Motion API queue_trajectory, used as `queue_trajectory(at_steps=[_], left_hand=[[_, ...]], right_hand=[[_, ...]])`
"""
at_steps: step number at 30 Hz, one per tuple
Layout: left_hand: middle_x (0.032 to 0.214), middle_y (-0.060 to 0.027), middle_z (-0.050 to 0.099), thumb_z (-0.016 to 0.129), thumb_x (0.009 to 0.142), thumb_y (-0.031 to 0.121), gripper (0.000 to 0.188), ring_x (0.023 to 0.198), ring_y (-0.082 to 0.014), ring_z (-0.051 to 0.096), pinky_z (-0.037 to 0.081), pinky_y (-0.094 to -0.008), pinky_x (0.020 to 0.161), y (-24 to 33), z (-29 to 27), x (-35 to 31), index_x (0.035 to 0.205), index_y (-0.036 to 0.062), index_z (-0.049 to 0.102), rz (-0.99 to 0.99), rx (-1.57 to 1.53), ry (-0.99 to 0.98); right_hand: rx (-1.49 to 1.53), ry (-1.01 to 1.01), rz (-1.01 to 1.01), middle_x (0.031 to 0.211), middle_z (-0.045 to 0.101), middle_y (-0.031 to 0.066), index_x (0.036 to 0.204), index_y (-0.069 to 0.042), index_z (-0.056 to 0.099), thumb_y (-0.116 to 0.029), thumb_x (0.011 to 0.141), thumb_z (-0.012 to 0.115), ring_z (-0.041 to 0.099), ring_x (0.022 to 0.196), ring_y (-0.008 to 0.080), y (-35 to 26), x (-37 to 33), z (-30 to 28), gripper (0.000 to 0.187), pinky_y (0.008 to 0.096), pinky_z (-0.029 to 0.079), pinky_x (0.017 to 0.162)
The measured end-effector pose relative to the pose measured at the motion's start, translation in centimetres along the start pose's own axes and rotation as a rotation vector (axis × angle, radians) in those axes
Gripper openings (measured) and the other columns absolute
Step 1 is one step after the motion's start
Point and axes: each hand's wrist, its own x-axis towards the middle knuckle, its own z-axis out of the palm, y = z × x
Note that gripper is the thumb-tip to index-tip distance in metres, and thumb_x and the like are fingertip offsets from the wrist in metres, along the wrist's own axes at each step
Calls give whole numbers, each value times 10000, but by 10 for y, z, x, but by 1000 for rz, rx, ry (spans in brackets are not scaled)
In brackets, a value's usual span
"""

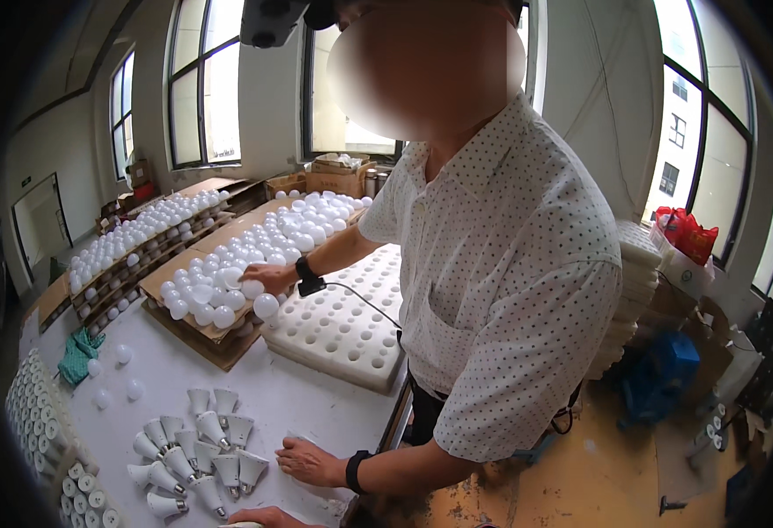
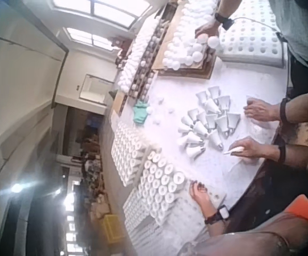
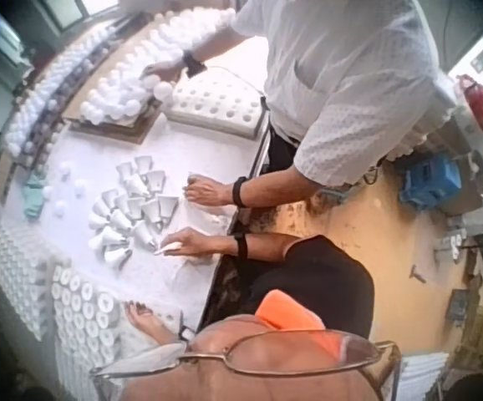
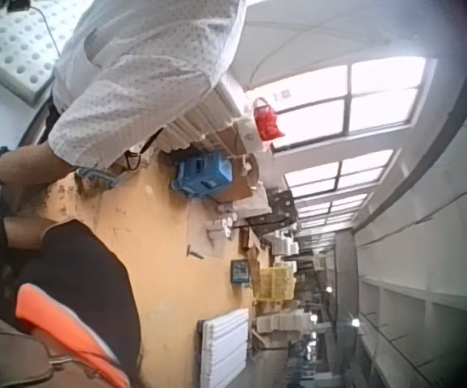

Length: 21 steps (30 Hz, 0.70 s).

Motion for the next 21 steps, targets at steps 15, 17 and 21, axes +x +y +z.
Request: queue_trajectory(at_steps=[15,17,21], left_hand=[[1045,-43,508,543,777,76,405,861,-165,520,407,-268,664,-4,-31,35,1165,55,427,208,-213,106],[1133,-50,454,534,761,64,471,886,-163,517,437,-266,614,1,-18,47,1206,71,381,115,-121,74],[944,-103,581,608,707,10,377,722,-197,573,411,-275,436,13,1,63,1068,12,501,174,77,-15]], right_hand=[[-146,56,-23,859,628,111,904,-30,609,-33,694,668,618,764,175,7,-5,23,218,260,479,678],[-108,66,-107,885,628,102,951,-43,610,-77,721,664,616,791,181,5,0,19,238,273,477,707],[86,-52,-49,967,611,86,1025,-52,580,-122,795,602,593,873,193,-2,8,13,241,276,460,769]])
